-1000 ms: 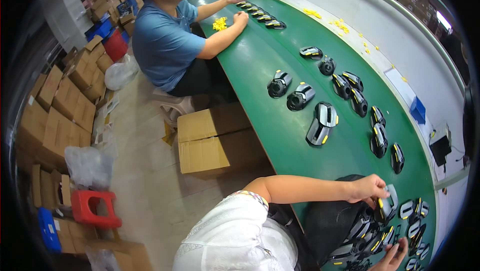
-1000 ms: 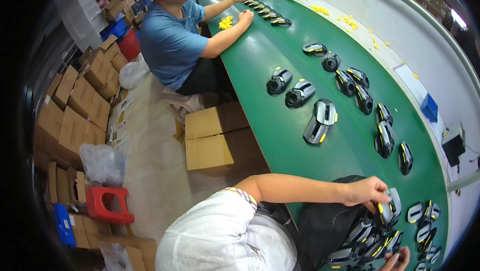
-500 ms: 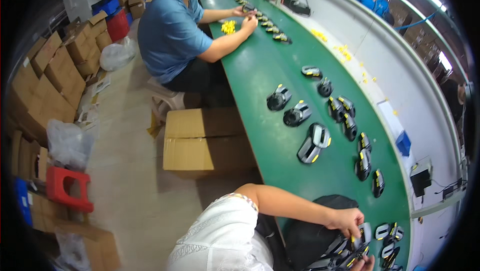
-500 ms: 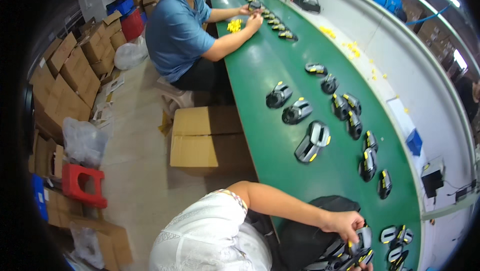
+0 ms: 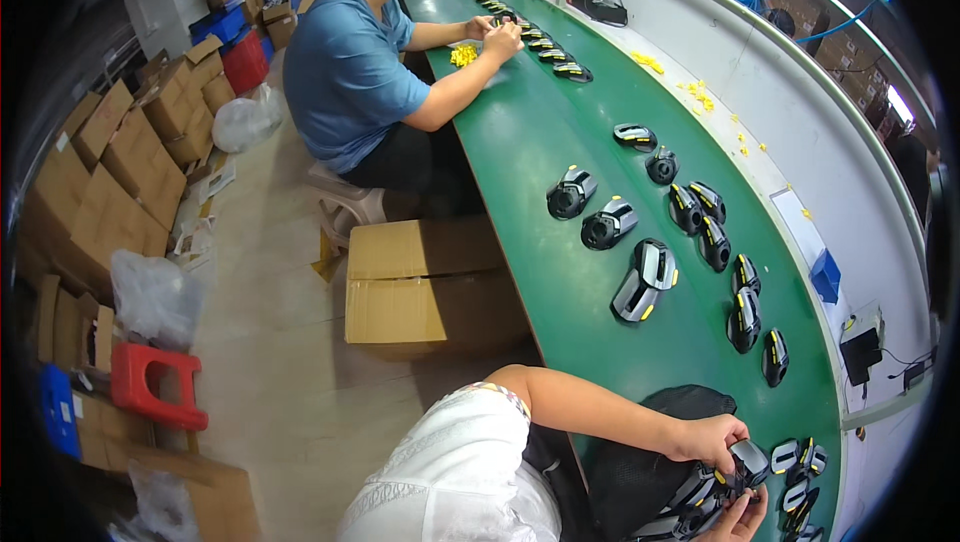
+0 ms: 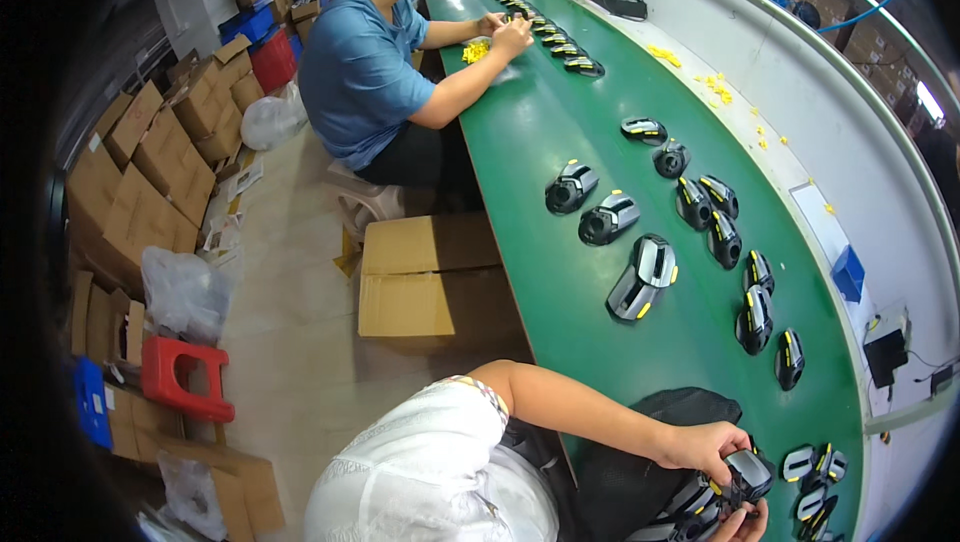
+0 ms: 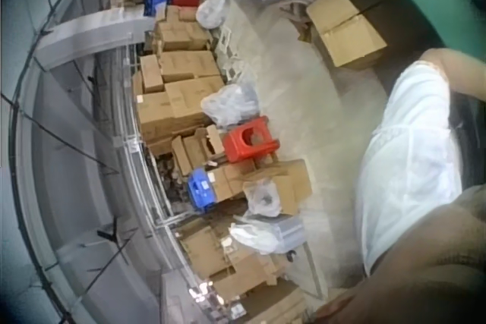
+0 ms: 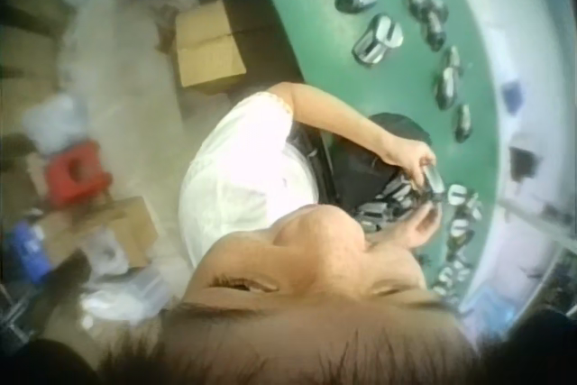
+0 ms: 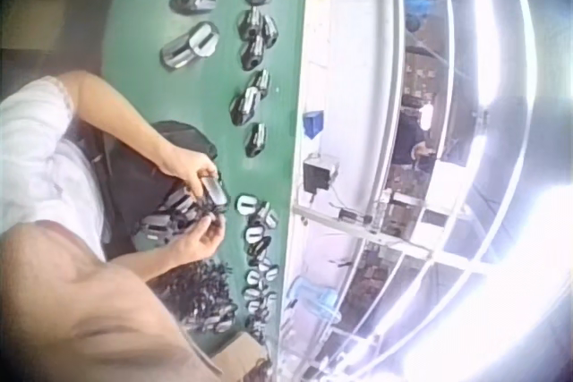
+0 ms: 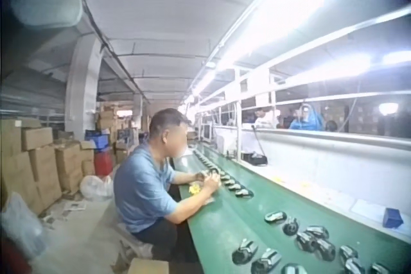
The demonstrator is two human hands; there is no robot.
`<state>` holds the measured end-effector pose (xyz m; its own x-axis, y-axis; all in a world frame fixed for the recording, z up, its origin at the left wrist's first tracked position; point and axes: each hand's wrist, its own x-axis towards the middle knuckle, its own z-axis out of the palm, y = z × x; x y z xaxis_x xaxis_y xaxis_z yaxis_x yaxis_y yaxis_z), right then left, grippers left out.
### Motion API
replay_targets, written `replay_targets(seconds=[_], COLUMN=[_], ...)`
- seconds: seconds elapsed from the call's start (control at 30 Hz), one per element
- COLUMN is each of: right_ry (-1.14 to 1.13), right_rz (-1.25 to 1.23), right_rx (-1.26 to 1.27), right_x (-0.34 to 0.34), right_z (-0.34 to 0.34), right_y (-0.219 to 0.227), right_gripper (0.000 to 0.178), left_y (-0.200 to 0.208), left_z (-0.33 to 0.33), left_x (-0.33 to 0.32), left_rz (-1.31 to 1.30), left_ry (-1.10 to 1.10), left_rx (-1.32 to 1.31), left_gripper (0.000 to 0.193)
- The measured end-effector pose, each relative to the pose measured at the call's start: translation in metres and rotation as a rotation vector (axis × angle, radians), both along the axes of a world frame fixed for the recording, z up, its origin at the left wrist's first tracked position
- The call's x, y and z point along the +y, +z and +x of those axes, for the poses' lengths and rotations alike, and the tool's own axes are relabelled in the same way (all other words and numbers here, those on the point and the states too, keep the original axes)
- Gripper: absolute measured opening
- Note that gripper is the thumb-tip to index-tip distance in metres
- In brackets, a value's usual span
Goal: The person assembles electronic components and wires into casings by hand on a production line.
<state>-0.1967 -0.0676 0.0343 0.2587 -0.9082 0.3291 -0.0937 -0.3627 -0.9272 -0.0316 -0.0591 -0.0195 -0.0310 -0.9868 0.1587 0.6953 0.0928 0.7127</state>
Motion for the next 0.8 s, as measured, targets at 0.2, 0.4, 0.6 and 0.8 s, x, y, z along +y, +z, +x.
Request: replay_targets(seconds=[0.2,0.4,0.6,0.8], right_ry=[0.057,0.039,0.021,0.044], right_rz=[0.013,0.049,0.025,0.047], right_rx=[-0.028,0.041,0.051,0.078], right_x=[-0.011,-0.003,-0.001,0.004], right_z=[-0.015,-0.021,-0.018,-0.018], right_y=[-0.009,0.008,0.010,0.013], right_gripper=[0.033,0.033,0.029,0.027], left_y=[0.010,0.019,0.027,0.015], left_z=[0.002,0.010,0.009,-0.003], left_x=[0.008,0.017,0.022,0.016], left_rz=[-0.039,-0.048,-0.138,-0.187], left_ry=[-0.087,-0.262,-0.311,-0.163], left_rx=[-0.023,0.117,0.051,-0.139], left_gripper=[0.042,0.045,0.045,0.041])
